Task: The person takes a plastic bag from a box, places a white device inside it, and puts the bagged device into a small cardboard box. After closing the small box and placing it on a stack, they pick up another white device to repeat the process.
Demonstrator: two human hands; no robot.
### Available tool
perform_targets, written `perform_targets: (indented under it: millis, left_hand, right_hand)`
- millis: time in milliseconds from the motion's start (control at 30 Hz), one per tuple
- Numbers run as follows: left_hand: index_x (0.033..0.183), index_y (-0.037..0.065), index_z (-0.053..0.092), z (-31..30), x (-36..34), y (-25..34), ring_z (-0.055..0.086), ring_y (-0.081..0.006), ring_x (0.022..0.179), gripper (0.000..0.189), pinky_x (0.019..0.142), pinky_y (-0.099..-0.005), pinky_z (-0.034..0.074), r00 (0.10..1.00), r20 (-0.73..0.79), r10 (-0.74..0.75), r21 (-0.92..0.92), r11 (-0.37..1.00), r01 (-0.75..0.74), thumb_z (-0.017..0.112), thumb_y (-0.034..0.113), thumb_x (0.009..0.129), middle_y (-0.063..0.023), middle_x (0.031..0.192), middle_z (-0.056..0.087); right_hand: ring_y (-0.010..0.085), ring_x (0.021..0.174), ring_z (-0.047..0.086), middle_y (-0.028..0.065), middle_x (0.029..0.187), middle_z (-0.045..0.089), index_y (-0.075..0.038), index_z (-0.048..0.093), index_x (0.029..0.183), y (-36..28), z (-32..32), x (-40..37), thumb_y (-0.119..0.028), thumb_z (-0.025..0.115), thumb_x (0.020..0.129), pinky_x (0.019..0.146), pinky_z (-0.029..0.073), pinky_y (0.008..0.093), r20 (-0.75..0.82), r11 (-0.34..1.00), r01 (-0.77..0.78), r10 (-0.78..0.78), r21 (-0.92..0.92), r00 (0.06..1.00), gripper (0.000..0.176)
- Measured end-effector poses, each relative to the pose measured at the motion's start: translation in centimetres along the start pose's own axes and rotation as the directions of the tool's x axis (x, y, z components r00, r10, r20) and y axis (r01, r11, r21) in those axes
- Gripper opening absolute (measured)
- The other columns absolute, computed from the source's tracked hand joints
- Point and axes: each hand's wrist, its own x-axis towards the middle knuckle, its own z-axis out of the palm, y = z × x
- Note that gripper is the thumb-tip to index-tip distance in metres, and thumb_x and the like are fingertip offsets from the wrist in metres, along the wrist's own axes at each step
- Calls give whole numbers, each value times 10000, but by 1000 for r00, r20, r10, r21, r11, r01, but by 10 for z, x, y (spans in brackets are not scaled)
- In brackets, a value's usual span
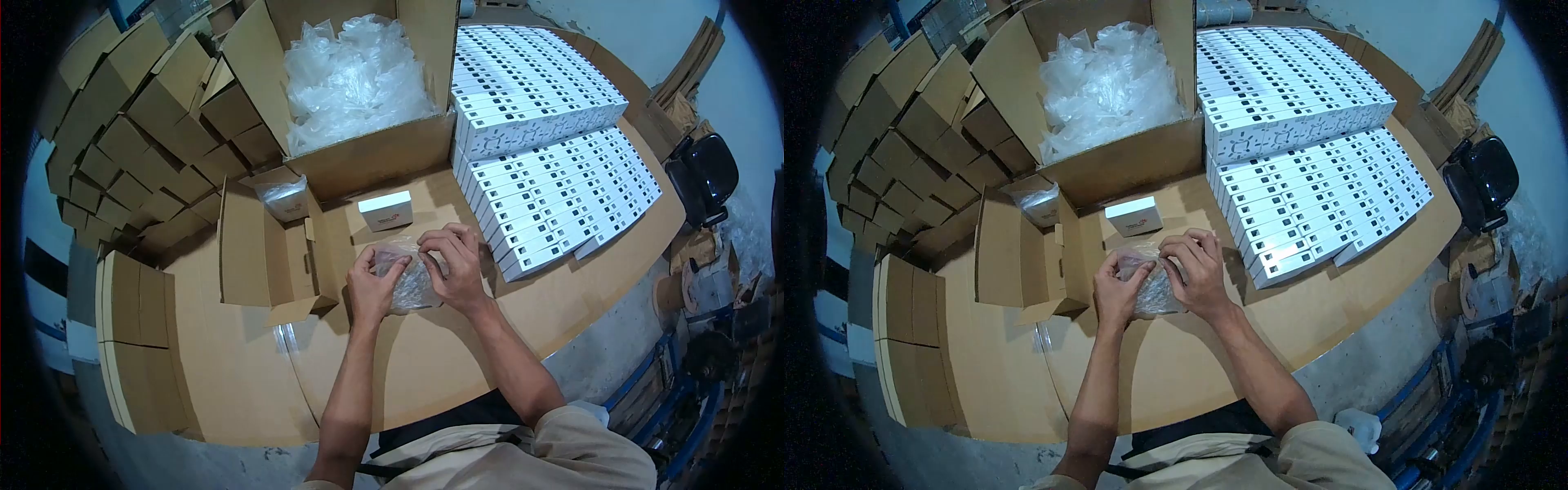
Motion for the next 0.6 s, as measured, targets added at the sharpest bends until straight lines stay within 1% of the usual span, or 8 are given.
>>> perform_targets:
  millis: [100, 200, 300, 400, 433, 500, 533, 600]
  left_hand:
    - [1034, 8, 701, 1, 1, -7, 684, -121, 893, 246, 773, -295, 545, 1000, 14, 7, -16, 1000, -7, 836, 91, 847, -65, 963, 745]
    - [1056, 17, 706, 0, 0, -3, 685, -122, 907, 246, 786, -300, 552, 998, 30, 64, -35, 997, -63, 818, 66, 842, -57, 962, 744]
    - [1078, 17, 710, -1, -2, 0, 715, -146, 890, 292, 789, -326, 569, 993, 52, 109, -27, 994, -108, 824, 68, 815, -79, 952, 762]
    - [1094, 14, 706, -1, -7, 13, 734, -168, 882, 329, 785, -345, 577, 986, 83, 144, 18, 989, -146, 830, 70, 794, -102, 945, 770]
    - [1097, 13, 704, -2, -8, 19, 736, -172, 882, 337, 784, -349, 577, 983, 93, 155, 35, 987, -159, 829, 69, 790, -106, 944, 769]
    - [1117, 18, 698, -5, -7, 24, 743, -195, 884, 365, 787, -357, 575, 986, 133, 103, 97, 988, -116, 836, 73, 784, -116, 948, 769]
    - [1127, 21, 695, -6, -7, 25, 746, -206, 885, 379, 788, -362, 574, 986, 151, 76, 127, 987, -95, 839, 75, 781, -120, 950, 769]
    - [1158, 27, 688, -6, -5, 18, 751, -238, 889, 411, 795, -372, 572, 981, 160, 108, 128, 983, -129, 842, 83, 780, -128, 957, 770]
  right_hand:
    - [263, 970, 600, -1, 901, 679, -86, 685, 973, -2, -7, 4, -42, 802, 776, 898, 415, 399, 43, 990, 93, -89, -107, 995, 234]
    - [235, 950, 615, 5, 907, 684, -90, 694, 989, -16, -18, 14, -84, 801, 788, 909, 405, 400, 153, 990, 62, -42, -125, 987, 229]
    - [249, 939, 630, 67, 909, 696, -79, 678, 992, -20, -21, 23, -136, 782, 816, 912, 432, 416, 318, 996, 14, 16, -89, 948, 213]
    - [326, 917, 662, 128, 900, 696, -54, 637, 1005, -12, -13, 27, -160, 776, 819, 842, 494, 446, 361, 1000, 17, -15, -3, 933, 255]
    - [354, 911, 665, 147, 901, 695, -45, 621, 1013, -15, -16, 32, -156, 766, 824, 821, 505, 461, 418, 1000, -26, 20, 10, 908, 263]
    - [409, 898, 673, 185, 903, 695, -27, 588, 1028, -25, -26, 44, -147, 746, 834, 780, 526, 492, 531, 993, -112, 80, 28, 843, 277]
    - [417, 895, 678, 198, 911, 696, -22, 576, 1039, -25, -26, 46, -136, 737, 838, 777, 527, 501, 557, 993, -111, 75, 31, 827, 283]
    - [433, 889, 688, 224, 926, 699, -12, 552, 1062, -23, -27, 49, -116, 720, 845, 770, 528, 519, 606, 994, -109, 67, 32, 793, 293]
